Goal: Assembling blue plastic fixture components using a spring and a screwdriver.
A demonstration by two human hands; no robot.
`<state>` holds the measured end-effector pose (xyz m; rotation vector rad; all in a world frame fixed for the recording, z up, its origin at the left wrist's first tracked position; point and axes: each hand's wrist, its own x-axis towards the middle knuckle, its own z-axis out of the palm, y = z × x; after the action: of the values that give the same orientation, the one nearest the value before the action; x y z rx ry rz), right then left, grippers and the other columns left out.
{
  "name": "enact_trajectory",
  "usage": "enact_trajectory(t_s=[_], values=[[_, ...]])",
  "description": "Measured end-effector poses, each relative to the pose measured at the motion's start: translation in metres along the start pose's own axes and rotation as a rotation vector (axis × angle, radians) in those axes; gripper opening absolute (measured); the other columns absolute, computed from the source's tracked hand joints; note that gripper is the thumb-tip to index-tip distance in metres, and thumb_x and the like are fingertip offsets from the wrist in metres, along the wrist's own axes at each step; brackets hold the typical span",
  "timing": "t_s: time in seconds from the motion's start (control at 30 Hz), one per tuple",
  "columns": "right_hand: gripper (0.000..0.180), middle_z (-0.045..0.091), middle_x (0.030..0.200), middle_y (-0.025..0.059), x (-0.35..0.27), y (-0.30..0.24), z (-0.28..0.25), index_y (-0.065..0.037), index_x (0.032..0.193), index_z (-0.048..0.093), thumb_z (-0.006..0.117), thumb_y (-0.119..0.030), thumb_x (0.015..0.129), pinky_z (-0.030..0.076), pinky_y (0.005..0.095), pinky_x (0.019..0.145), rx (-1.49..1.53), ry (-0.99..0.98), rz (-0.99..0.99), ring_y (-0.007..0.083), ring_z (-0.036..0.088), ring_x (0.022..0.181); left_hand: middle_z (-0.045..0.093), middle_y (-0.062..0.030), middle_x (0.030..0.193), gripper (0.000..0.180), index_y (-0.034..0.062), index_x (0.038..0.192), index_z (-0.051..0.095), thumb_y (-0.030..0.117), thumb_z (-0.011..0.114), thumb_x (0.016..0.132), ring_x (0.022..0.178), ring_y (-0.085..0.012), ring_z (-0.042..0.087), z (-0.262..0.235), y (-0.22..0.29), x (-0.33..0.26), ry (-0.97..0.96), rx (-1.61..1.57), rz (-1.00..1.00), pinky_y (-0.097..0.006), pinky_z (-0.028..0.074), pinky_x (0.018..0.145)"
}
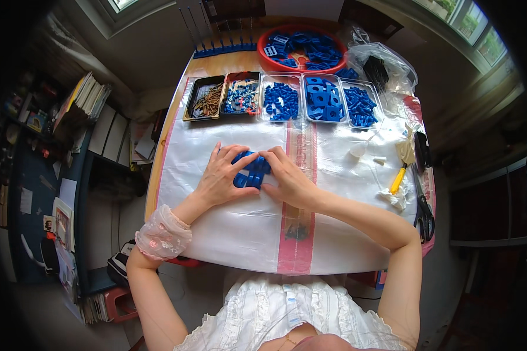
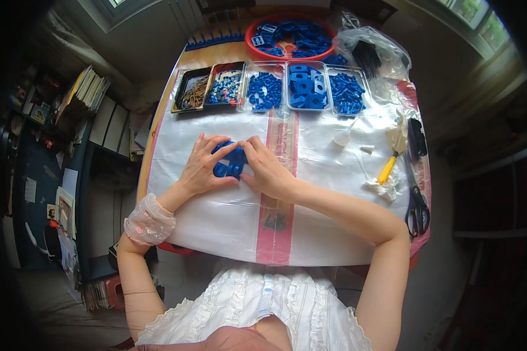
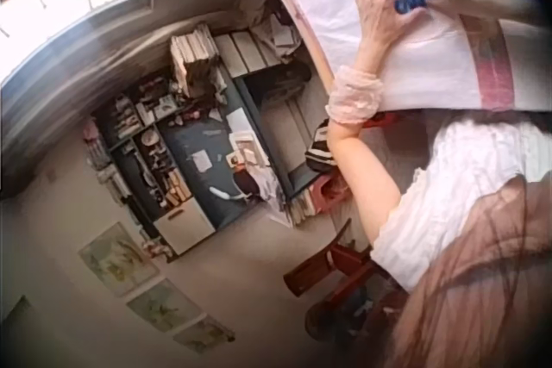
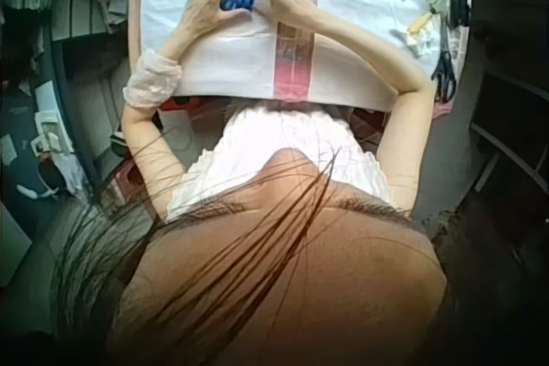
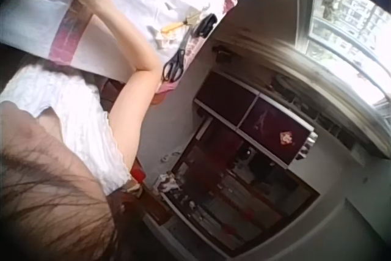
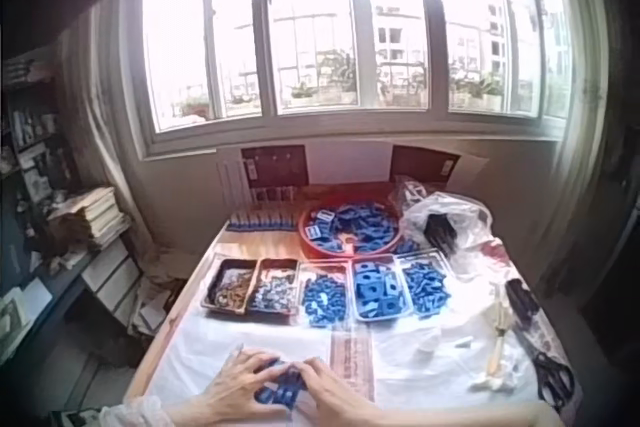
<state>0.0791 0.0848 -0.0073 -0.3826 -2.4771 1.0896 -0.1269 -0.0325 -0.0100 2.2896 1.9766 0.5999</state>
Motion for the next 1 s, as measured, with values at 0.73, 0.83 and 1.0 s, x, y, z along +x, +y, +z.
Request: enact_trajectory(t_s=[0.73, 0.83, 1.0], values=[[0.054, 0.05, 0.126, 0.021, 0.032, 0.008, -0.008, 0.001, 0.132, 0.049, 0.064, 0.004, 0.081, 0.05, 0.0468, 0.097, -0.099, 0.101, -0.109, 0.0425, 0.057, 0.117, 0.051, -0.0067, 0.14, 0.083, 0.0225, 0.143, 0.057, 0.061, 0.081, 0.074, 0.137, -0.0297, 0.045, -0.004, -0.017, 0.008, 0.016, 0.09, -0.054, -0.068, 0.016, 0.121], [0.039, 0.053, 0.116, 0.0238, 0.046, 0.007, -0.043, 0.006, 0.118, 0.054, 0.061, 0.009, 0.08, 0.054, 0.0447, 0.089, -0.401, 0.292, -0.095, 0.0413, 0.059, 0.107, 0.05, -0.0082, 0.143, 0.086, 0.0221, 0.146, 0.054, 0.054, 0.084, 0.073, 0.137, -0.031, 0.045, -0.004, -0.016, 0.005, 0.006, 0.068, -0.089, -0.068, 0.017, 0.122], [0.026, 0.057, 0.115, 0.0183, 0.058, 0.017, -0.089, 0.002, 0.108, 0.06, 0.066, 0.006, 0.082, 0.06, 0.0384, 0.084, -0.904, 0.284, 0.336, 0.0333, 0.063, 0.105, 0.049, -0.0084, 0.143, 0.087, 0.0228, 0.147, 0.053, 0.059, 0.083, 0.073, 0.138, -0.0312, 0.044, -0.003, -0.018, 0.005, 0.002, 0.072, -0.08, -0.068, 0.017, 0.122]])
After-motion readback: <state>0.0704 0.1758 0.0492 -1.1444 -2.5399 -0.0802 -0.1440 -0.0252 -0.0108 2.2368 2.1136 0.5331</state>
